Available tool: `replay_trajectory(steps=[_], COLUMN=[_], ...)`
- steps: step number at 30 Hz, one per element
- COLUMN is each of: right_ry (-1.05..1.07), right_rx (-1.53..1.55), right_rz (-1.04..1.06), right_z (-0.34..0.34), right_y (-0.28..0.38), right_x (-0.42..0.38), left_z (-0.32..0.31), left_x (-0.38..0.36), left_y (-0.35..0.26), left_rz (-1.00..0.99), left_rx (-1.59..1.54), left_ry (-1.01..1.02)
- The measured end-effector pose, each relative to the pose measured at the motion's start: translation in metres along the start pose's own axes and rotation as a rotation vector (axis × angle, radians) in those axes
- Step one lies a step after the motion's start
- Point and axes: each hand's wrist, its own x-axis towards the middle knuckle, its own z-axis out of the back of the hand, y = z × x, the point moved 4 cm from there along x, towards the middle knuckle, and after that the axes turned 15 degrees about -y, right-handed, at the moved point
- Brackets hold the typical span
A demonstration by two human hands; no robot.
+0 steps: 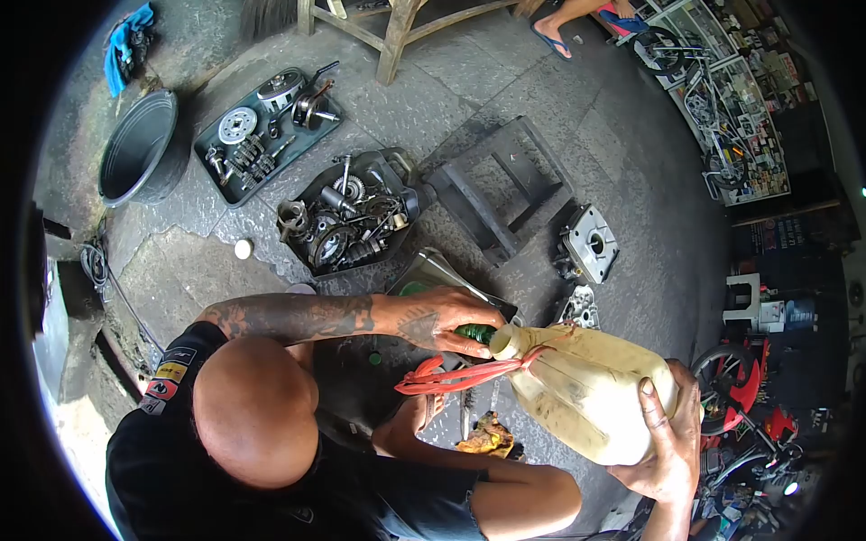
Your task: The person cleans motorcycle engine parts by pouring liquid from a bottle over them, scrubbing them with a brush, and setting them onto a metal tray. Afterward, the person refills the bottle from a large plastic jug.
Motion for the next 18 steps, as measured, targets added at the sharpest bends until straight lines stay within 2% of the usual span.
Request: replay_trajectory(steps=[4,13,18], right_ry=[-0.001,-0.014,-0.033], right_rx=[0.008,0.008,0.019], right_rz=[0.002,-0.009,-0.010], right_z=[-0.0011,-0.0023,-0.0049], right_y=[-0.0001,0.0045,0.0049], right_x=[-0.0004,0.0037,0.0035], left_z=[-0.0014,0.0009,-0.0001], left_x=[-0.0023,-0.0022,-0.0054], left_y=[-0.0004,-0.0038,-0.0014], left_rz=[-0.113,-0.010,-0.034], left_rx=[0.054,0.007,0.012], left_ry=[-0.088,-0.003,-0.035])
